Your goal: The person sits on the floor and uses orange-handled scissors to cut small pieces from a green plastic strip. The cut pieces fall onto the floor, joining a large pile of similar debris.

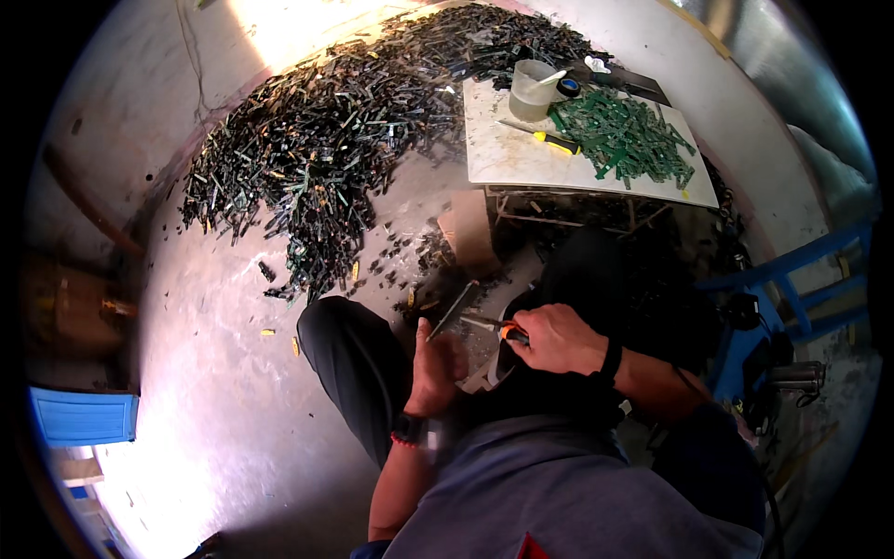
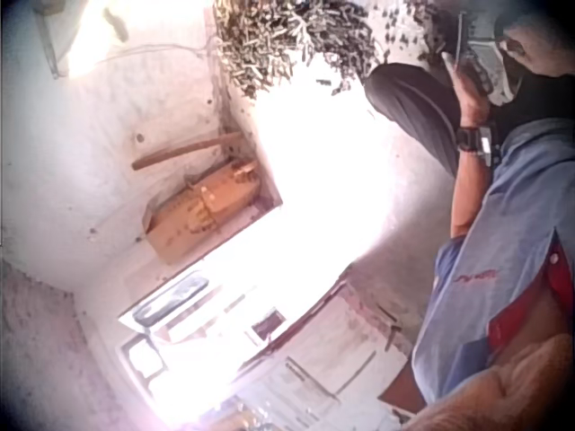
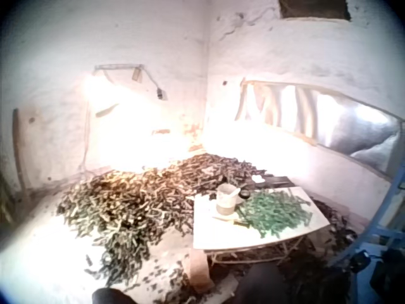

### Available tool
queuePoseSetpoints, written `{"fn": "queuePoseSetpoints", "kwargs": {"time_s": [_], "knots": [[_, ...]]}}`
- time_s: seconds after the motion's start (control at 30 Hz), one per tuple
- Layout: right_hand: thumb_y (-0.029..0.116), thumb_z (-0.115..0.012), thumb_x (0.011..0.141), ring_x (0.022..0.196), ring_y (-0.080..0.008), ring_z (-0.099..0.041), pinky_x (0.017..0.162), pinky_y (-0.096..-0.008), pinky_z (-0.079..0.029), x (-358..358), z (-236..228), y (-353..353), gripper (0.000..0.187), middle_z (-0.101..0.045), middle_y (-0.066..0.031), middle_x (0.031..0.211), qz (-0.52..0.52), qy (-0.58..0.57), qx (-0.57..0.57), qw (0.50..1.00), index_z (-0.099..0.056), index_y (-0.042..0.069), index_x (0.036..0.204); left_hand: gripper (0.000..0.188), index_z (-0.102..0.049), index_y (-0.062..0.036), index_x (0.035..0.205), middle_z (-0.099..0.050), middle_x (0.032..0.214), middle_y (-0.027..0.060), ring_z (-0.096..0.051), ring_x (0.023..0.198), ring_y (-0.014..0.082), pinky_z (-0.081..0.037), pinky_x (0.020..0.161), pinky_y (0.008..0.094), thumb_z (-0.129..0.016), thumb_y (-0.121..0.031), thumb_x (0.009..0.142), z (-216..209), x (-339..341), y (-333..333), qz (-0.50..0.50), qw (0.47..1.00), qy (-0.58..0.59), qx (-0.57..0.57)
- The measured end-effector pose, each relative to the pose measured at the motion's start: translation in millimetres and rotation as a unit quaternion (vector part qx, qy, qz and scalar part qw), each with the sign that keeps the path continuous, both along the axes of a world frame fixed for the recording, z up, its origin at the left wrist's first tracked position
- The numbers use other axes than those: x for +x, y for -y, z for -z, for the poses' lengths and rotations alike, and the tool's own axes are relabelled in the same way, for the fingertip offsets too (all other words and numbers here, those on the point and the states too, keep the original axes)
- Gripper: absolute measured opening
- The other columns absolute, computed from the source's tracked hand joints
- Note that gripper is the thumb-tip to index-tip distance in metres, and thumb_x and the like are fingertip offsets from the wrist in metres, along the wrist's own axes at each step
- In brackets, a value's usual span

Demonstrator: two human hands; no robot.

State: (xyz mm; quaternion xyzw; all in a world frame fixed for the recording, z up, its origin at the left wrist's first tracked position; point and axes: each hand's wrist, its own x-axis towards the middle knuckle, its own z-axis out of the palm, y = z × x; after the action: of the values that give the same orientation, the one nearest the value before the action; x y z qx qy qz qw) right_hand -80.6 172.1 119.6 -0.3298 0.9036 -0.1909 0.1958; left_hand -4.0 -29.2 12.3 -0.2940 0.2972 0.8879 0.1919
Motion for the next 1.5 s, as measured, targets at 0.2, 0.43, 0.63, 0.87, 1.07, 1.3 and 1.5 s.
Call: {"fn": "queuePoseSetpoints", "kwargs": {"time_s": [0.2, 0.43, 0.63, 0.87, 1.07, 1.3, 1.5], "knots": [[0.024, -0.063, 0.081, 0.068, -0.036, -0.063, 0.062, -0.044, -0.05, -5.4, 7.8, -11.8, 0.023, -0.063, -0.0175, 0.07, -0.007, -0.075, 0.049, 0.996, -0.06, 0.001, 0.079, 0.059, -0.043, -0.0115, 0.066, -0.037, 0.055, 0.0003, -0.029, 0.047, 0.0133, -0.025, 0.047, 0.027, -0.038, -0.065, 0.091, -18.8, -1.9, -5.0, 0.011, 0.999, -0.007, -0.045], [0.027, -0.06, 0.085, 0.062, -0.0318, -0.063, 0.059, -0.0391, -0.05, 10.7, 19.3, -3.5, 0.029, -0.063, -0.0173, 0.068, -0.036, 0.174, -0.088, 0.98, -0.062, -0.001, 0.085, 0.047, -0.037, -0.0167, 0.062, -0.027, 0.052, -0.0032, -0.025, 0.044, 0.0109, -0.021, 0.044, 0.0258, -0.049, -0.05, 0.093, 3.7, 4.9, -0.1, -0.041, 0.999, -0.003, 0.021], [0.02, -0.053, 0.094, 0.059, -0.012, -0.056, 0.054, -0.0258, -0.047, 24.3, 22.9, 5.1, 0.021, -0.058, -0.0041, 0.072, 0.078, 0.662, -0.263, 0.698, -0.058, 0.002, 0.086, 0.046, -0.038, -0.0177, 0.06, -0.03, 0.048, -0.0048, -0.024, 0.039, 0.0094, -0.022, 0.042, 0.0252, -0.041, -0.044, 0.097, -26.3, -2.5, -5.0, -0.04, 0.983, -0.016, 0.177], [0.018, -0.054, 0.095, 0.075, -0.0107, -0.06, 0.067, -0.0249, -0.05, 17.8, 44.7, -20.8, 0.018, -0.061, -0.0048, 0.086, 0.158, 0.535, -0.303, 0.773, -0.057, 0.001, 0.1, 0.047, -0.038, -0.0176, 0.059, -0.031, 0.046, -0.0048, -0.025, 0.036, 0.0094, -0.024, 0.041, 0.0253, -0.035, -0.04, 0.1, -21.6, -5.7, -5.4, -0.025, 0.969, -0.07, 0.234], [0.014, -0.064, 0.088, 0.082, -0.0091, -0.055, 0.072, -0.0246, -0.047, -6.0, 14.7, 5.7, 0.019, -0.059, -0.0023, 0.094, 0.137, 0.292, -0.438, 0.839, -0.057, 0.003, 0.102, 0.048, -0.037, -0.0168, 0.059, -0.03, 0.048, -0.0042, -0.024, 0.038, 0.0102, -0.023, 0.042, 0.0258, -0.035, -0.043, 0.099, -12.8, -2.8, -7.4, -0.007, 0.977, -0.019, 0.211], [0.02, -0.068, 0.086, 0.068, -0.0162, -0.057, 0.066, -0.0287, -0.047, -18.7, 11.4, 40.6, 0.026, -0.061, -0.0086, 0.077, 0.093, 0.091, -0.359, 0.924, -0.059, -0.001, 0.099, 0.05, -0.036, -0.0148, 0.061, -0.029, 0.051, -0.0024, -0.024, 0.042, 0.0119, -0.023, 0.044, 0.0265, -0.036, -0.049, 0.097, -8.5, 0.0, -13.6, 0.028, 0.982, -0.019, 0.184], [0.021, -0.07, 0.085, 0.071, -0.0145, -0.057, 0.067, -0.0283, -0.047, -24.0, 13.1, 50.3, 0.028, -0.062, -0.008, 0.08, 0.089, 0.091, -0.354, 0.927, -0.059, -0.001, 0.099, 0.048, -0.039, -0.0128, 0.066, -0.031, 0.054, -0.0014, -0.026, 0.045, 0.0121, -0.023, 0.045, 0.0263, -0.036, -0.05, 0.097, 6.3, 1.2, -12.2, 0.007, 0.986, -0.022, 0.165]]}}
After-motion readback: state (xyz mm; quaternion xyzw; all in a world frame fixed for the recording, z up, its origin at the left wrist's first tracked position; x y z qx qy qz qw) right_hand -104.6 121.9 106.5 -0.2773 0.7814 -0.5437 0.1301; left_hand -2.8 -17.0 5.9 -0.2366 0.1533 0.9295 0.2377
